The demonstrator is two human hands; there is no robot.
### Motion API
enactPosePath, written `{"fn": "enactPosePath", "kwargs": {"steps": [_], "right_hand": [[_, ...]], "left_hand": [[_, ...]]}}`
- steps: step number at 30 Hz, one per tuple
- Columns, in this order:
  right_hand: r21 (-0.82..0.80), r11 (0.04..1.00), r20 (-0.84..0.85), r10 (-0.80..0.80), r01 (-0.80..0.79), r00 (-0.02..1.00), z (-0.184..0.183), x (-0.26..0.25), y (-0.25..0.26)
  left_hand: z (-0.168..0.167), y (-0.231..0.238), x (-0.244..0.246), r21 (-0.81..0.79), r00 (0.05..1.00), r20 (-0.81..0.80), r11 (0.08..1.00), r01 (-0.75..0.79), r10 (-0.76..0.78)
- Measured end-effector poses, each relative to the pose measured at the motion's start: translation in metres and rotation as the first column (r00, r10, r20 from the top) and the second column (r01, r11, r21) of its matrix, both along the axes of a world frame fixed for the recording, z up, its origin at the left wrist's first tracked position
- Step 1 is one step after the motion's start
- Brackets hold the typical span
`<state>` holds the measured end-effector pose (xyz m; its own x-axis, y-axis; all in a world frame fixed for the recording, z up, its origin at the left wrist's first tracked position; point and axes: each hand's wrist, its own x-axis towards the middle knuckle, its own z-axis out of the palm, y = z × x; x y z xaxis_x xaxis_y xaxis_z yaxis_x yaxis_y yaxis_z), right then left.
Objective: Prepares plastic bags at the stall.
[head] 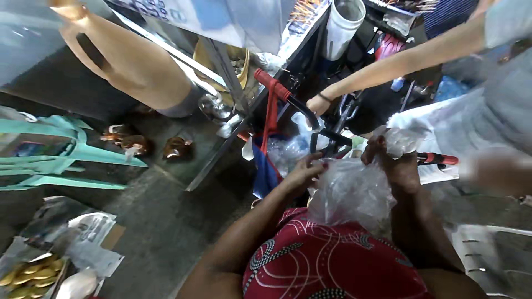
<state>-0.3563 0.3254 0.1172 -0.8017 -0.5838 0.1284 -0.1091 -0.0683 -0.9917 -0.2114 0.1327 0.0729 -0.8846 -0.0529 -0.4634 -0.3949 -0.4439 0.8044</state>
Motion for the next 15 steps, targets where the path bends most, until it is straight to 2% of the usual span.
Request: {"fn": "enactPosePath", "kwargs": {"steps": [2, 5, 9, 12, 14, 15], "right_hand": [[-0.015, 1.000, 0.072, -0.012, 0.013, 0.997, 0.009, 0.003, 0.002], [-0.015, 0.997, 0.135, -0.070, 0.073, 0.988, 0.020, -0.001, 0.011], [-0.032, 0.997, 0.130, -0.071, 0.076, 0.989, 0.015, -0.026, 0.044], [0.009, 0.991, 0.017, -0.136, 0.135, 0.991, 0.025, -0.031, 0.067], [0.030, 0.995, -0.033, -0.093, 0.094, 0.995, 0.029, -0.037, 0.082], [-0.006, 0.998, 0.002, -0.058, 0.058, 0.998, 0.027, -0.040, 0.088]], "left_hand": [[0.000, 0.006, 0.002, -0.036, 0.994, 0.076, 0.996, 0.084, -0.081], [-0.004, 0.005, 0.004, -0.072, 0.985, 0.084, 0.985, 0.157, -0.151], [-0.012, -0.010, 0.006, -0.114, 0.993, 0.037, 0.987, 0.113, -0.109], [-0.018, -0.023, 0.007, -0.159, 0.998, 0.054, 0.986, 0.040, -0.032], [-0.025, -0.025, 0.005, -0.146, 0.997, 0.064, 0.989, -0.021, 0.031], [-0.028, -0.022, 0.003, -0.121, 0.997, 0.070, 0.992, -0.022, 0.031]]}}
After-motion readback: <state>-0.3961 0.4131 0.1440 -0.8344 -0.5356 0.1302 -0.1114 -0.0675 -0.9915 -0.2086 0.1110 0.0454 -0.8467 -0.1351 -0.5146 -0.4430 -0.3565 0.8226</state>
